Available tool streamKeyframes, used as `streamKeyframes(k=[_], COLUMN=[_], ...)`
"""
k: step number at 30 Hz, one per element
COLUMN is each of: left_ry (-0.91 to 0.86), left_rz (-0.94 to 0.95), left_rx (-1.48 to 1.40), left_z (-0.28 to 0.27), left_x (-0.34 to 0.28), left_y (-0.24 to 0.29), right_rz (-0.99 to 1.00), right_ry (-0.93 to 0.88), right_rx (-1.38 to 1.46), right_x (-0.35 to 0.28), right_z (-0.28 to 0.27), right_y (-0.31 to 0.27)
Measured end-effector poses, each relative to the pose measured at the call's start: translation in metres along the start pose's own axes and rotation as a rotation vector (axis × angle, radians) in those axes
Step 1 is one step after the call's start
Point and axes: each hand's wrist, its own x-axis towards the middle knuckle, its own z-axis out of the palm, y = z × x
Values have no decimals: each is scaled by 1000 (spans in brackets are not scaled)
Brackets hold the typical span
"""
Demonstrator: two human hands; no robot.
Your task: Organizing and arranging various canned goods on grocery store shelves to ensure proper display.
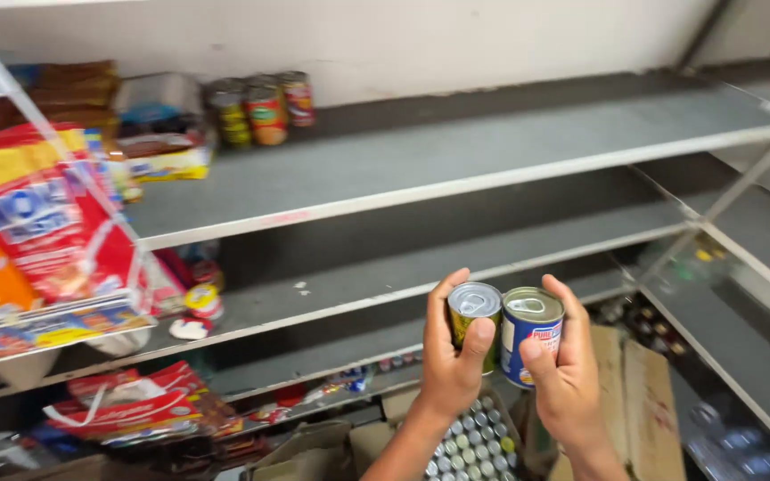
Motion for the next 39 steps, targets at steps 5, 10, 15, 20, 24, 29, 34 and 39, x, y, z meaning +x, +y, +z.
streamKeyframes(k=[5,10,15,20,24,29,34,39], left_ry=[-121,-181,-203,-255,-332,-411,-502,-582], left_rz=[-171,-250,-305,-415,-444,-516,-533,-537], left_rx=[-106,-151,-182,-271,-326,-340,-381,-393], left_z=[65,123,174,227,270,316,355,387], left_x=[-30,-61,-83,-108,-133,-161,-170,-179], left_y=[-3,-8,-33,-58,-73,-87,-92,-102], right_rz=[73,76,69,124,115,115,85,58], right_ry=[118,185,244,344,428,558,668,798], right_rx=[66,49,-43,-70,-119,-156,-232,-267], right_x=[-43,-74,-95,-124,-151,-182,-201,-212], right_z=[-62,-117,-177,-233,-275,-315,-346,-368], right_y=[-19,-39,-37,-50,-59,-70,-79,-87])
